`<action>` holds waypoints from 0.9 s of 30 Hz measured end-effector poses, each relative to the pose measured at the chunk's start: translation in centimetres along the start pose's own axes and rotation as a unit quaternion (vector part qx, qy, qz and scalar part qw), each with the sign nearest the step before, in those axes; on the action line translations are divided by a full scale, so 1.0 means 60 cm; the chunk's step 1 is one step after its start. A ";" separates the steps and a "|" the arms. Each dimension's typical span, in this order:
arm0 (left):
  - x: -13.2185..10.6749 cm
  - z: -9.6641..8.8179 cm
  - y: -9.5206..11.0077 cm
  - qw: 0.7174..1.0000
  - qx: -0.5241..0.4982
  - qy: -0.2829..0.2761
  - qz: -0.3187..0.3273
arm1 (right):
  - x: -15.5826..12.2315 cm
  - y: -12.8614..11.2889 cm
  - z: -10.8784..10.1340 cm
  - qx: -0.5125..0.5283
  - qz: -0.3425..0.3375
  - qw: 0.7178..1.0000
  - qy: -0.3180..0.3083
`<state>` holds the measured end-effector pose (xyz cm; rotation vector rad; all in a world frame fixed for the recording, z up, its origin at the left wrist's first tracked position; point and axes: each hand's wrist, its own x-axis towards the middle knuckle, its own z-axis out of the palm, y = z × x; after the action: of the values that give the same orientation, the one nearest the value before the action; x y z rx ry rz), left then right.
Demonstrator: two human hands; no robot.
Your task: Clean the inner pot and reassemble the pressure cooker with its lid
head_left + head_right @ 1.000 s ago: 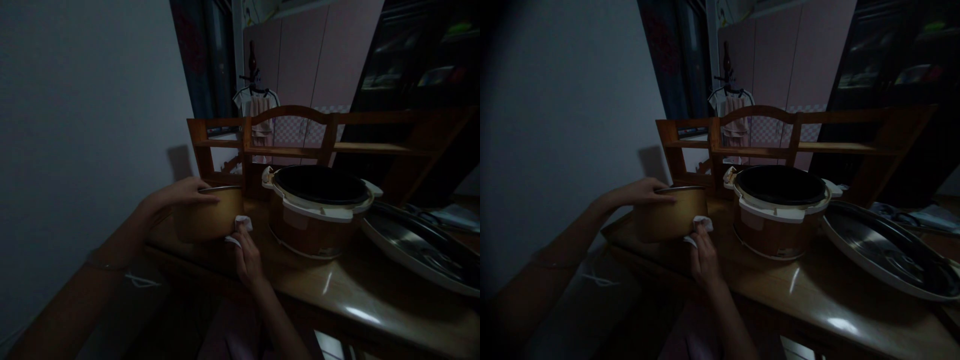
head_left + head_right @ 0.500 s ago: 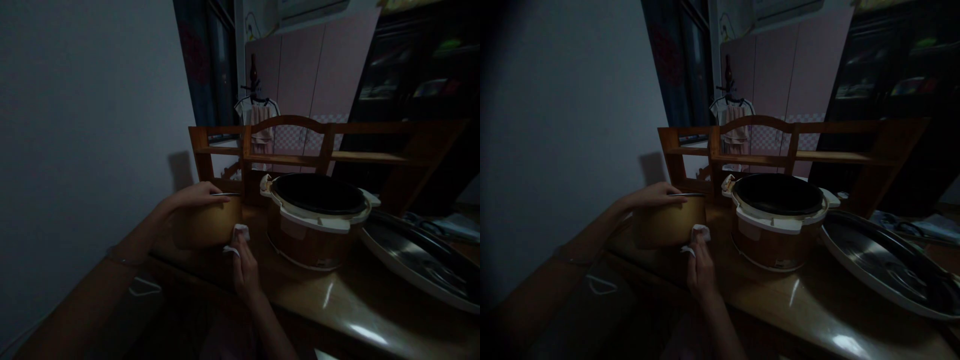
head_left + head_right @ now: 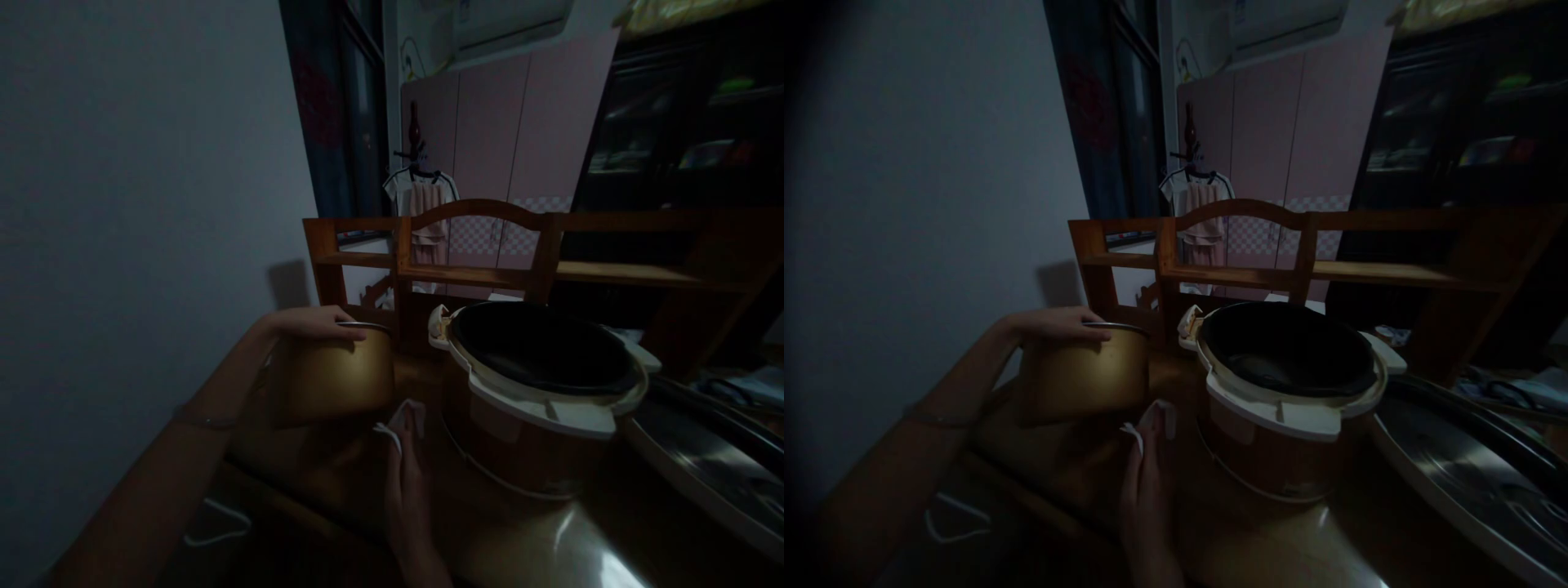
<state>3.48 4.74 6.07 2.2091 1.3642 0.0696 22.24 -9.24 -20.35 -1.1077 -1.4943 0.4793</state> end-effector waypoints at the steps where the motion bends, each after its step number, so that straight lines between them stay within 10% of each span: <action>1: 0.001 -0.003 -0.002 1.000 -0.009 -0.010 -0.002 | -0.001 0.003 0.004 -0.003 -0.002 1.000 -0.006; 27: 0.012 -0.028 -0.029 0.998 -0.047 -0.038 -0.003 | -0.031 0.058 0.047 -0.043 -0.038 0.998 0.004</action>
<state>1.86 6.63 6.52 2.1082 1.3001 0.0451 20.74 -8.35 -24.87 -1.1134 -1.5566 0.3615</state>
